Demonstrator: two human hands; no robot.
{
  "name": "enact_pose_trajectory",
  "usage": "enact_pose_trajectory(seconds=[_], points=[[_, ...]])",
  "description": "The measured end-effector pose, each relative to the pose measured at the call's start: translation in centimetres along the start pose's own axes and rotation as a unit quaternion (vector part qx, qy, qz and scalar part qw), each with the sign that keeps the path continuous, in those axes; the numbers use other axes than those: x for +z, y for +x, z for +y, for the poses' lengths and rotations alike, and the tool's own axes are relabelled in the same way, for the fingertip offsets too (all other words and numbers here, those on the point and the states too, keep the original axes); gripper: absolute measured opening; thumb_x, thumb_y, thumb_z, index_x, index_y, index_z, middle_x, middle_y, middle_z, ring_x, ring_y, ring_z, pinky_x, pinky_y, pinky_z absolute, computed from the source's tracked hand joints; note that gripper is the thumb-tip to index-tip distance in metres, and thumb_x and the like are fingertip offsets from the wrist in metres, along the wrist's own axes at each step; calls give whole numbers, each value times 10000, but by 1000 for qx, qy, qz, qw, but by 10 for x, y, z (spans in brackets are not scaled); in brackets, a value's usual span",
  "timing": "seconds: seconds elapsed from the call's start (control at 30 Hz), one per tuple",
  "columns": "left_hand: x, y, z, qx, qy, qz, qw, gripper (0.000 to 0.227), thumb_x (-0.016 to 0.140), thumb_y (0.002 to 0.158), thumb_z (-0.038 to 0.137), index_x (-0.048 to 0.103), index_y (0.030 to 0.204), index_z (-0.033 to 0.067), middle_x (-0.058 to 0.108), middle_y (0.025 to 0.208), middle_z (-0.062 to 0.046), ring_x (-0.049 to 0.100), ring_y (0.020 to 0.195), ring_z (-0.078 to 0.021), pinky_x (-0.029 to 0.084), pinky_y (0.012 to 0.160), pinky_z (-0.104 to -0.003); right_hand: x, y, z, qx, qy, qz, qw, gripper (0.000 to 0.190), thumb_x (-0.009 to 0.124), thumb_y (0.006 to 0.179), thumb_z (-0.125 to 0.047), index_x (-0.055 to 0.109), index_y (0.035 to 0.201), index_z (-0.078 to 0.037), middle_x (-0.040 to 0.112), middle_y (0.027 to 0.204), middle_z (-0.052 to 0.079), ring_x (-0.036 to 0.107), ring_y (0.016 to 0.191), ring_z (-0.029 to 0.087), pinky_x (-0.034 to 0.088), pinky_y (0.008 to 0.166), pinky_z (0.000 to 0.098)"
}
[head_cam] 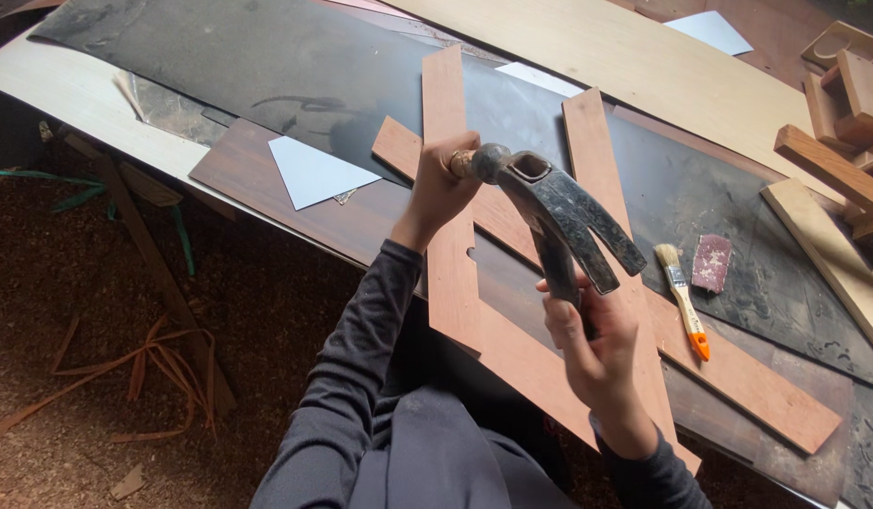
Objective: The person brushes a wooden cross-shaped piece with a paintbrush, then uses a hammer to tap a chisel against the wood. The person then arranges multiple wooden pieces on the workbench.
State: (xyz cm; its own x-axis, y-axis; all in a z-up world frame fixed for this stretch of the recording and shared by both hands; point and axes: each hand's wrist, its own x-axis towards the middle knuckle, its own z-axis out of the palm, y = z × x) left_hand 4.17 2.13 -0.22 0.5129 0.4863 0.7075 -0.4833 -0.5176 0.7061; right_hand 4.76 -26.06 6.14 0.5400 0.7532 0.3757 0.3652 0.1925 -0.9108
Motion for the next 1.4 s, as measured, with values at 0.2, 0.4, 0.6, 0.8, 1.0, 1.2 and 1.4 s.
enact_pose_trajectory(seconds=[0.2,0.4,0.6,0.8,1.0,1.2,1.4], points=[[-1,4,3,19,-9,3,1000,348,744,928,129,475,744,8,429,645,-27,409,637,-48,358,554,-268,15,2,-11,41,-166,23,985,162,640,1023,-153,670,1072,-2,503,693,-27,412,616,23,304,555,195],[-4,7,-1,15,-28,10,999,288,752,924,58,533,746,-1,428,627,6,365,634,-34,312,539,-259,12,-3,-28,-35,-80,28,996,229,600,1062,-154,637,1219,10,553,805,-43,465,694,3,364,640,163],[-7,10,-4,26,-24,-5,999,320,754,935,65,519,728,1,389,624,30,334,615,-31,285,537,-258,16,7,-19,-30,-89,25,995,206,615,1058,-149,634,1184,14,571,796,-46,485,701,0,383,635,165],[-13,13,-15,23,-53,-3,998,365,723,993,84,507,709,7,444,659,35,387,613,-23,313,547,-247,14,12,-9,12,-70,28,997,166,639,1044,-172,640,1082,-10,512,712,-72,424,622,-6,304,559,172],[-14,16,-24,5,-29,3,1000,491,741,995,88,427,622,38,402,585,43,354,579,-19,278,527,-245,10,11,-7,22,-30,27,999,190,625,1044,-198,634,1100,-16,502,707,-82,434,604,-17,304,549,163],[-19,20,-21,27,-39,-25,999,451,738,978,77,444,638,40,433,599,44,363,580,-20,282,525,-244,12,11,-5,25,-44,21,998,201,631,1043,-204,646,1091,-9,506,691,-78,424,591,-16,294,541,161],[-20,18,-18,-15,-80,-16,997,357,694,1002,90,512,700,34,491,631,52,407,607,-16,327,542,-237,11,11,-3,25,-39,23,999,221,634,1038,-225,651,1107,-16,514,683,-79,437,575,-17,305,529,159]])
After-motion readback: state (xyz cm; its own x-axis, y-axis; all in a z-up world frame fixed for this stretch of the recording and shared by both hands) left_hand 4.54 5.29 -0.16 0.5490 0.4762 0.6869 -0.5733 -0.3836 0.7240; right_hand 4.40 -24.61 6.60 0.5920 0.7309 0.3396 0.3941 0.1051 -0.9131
